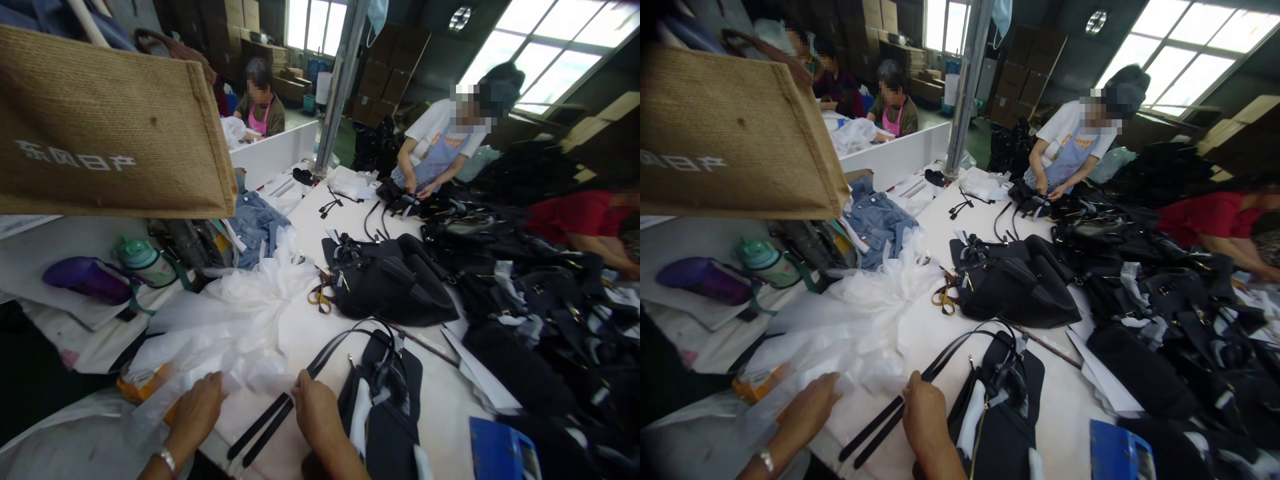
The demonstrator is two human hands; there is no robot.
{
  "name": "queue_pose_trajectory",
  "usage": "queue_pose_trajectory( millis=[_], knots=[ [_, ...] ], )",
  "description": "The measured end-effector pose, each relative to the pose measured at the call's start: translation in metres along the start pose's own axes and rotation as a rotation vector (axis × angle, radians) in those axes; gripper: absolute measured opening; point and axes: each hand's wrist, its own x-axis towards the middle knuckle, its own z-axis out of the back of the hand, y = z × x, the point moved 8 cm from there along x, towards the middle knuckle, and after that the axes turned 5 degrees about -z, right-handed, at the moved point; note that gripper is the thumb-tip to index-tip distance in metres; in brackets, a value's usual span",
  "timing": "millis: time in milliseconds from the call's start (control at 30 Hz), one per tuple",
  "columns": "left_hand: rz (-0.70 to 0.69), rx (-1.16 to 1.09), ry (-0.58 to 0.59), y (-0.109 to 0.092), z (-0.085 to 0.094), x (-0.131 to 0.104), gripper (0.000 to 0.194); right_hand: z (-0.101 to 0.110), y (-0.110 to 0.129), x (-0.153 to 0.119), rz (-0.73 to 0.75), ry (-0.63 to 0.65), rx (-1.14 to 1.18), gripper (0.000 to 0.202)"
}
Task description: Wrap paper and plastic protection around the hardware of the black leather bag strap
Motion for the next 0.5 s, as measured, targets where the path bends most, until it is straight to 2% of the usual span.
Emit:
queue_pose_trajectory(
  millis=[67, 133, 167, 200, 267, 333, 367, 433, 500],
  knots=[
    [-0.106, 0.284, -0.11, -0.023, 0.018, -0.01, 0.043, 0.007, 0.004, -0.003, 0.071, 0.035, -0.123, 0.018],
    [-0.297, 0.356, -0.135, -0.066, 0.017, -0.02, 0.053, 0.009, 0.015, -0.009, 0.169, 0.088, -0.188, 0.023],
    [-0.39, 0.277, -0.082, -0.089, 0.009, -0.024, 0.056, 0.011, 0.021, -0.012, 0.226, 0.117, -0.193, 0.024],
    [-0.454, 0.166, 0.029, -0.11, -0.005, -0.026, 0.055, 0.013, 0.027, -0.015, 0.283, 0.141, -0.18, 0.024],
    [-0.449, -0.099, 0.322, -0.138, -0.038, -0.027, 0.044, 0.022, 0.034, -0.02, 0.364, 0.166, -0.109, 0.022],
    [-0.363, -0.294, 0.588, -0.149, -0.071, -0.026, 0.032, 0.034, 0.026, -0.018, 0.339, 0.155, -0.032, 0.021],
    [-0.32, -0.339, 0.668, -0.149, -0.083, -0.024, 0.028, 0.04, 0.016, -0.015, 0.287, 0.137, 0.005, 0.019],
    [-0.27, -0.352, 0.712, -0.144, -0.098, -0.015, 0.028, 0.047, -0.006, -0.006, 0.172, 0.106, 0.108, 0.013],
    [-0.27, -0.332, 0.681, -0.136, -0.102, -0.005, 0.03, 0.045, -0.023, 0.004, 0.097, 0.104, 0.269, 0.009]
  ],
)
